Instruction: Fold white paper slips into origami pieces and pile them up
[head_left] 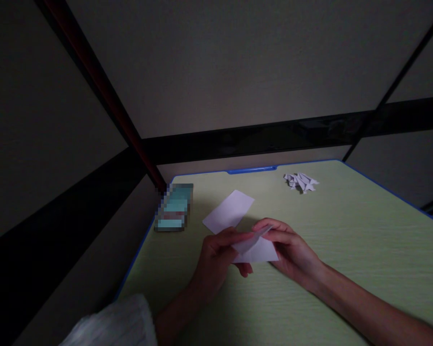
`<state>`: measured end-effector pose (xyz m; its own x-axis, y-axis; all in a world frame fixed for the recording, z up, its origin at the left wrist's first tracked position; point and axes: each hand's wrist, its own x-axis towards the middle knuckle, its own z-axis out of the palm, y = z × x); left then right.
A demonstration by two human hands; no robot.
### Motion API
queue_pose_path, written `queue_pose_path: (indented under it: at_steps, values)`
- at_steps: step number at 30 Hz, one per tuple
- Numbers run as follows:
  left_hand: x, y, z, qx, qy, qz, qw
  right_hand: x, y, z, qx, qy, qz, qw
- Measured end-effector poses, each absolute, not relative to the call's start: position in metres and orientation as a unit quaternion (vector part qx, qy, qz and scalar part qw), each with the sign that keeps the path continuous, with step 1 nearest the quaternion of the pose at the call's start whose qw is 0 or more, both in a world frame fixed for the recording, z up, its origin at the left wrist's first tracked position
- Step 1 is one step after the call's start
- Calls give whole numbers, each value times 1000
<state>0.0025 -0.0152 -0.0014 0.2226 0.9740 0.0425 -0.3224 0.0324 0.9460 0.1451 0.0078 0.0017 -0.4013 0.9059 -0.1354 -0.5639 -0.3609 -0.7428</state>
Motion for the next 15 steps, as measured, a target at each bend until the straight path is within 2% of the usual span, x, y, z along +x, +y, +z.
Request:
queue_pose_path:
  at_steps: [5,9,12,15]
  values:
    - [1,-18,-1,552,363,509,552,145,10,1,-280,-340,749,494]
    - [-2,-19,0,639,391,483,453,146,11,-1,-306,-448,680,493]
    - [-4,-18,2,680,429,463,373,148,9,-2,-319,-540,629,460]
    - [-4,-17,3,685,456,440,359,148,5,-2,-325,-581,620,416]
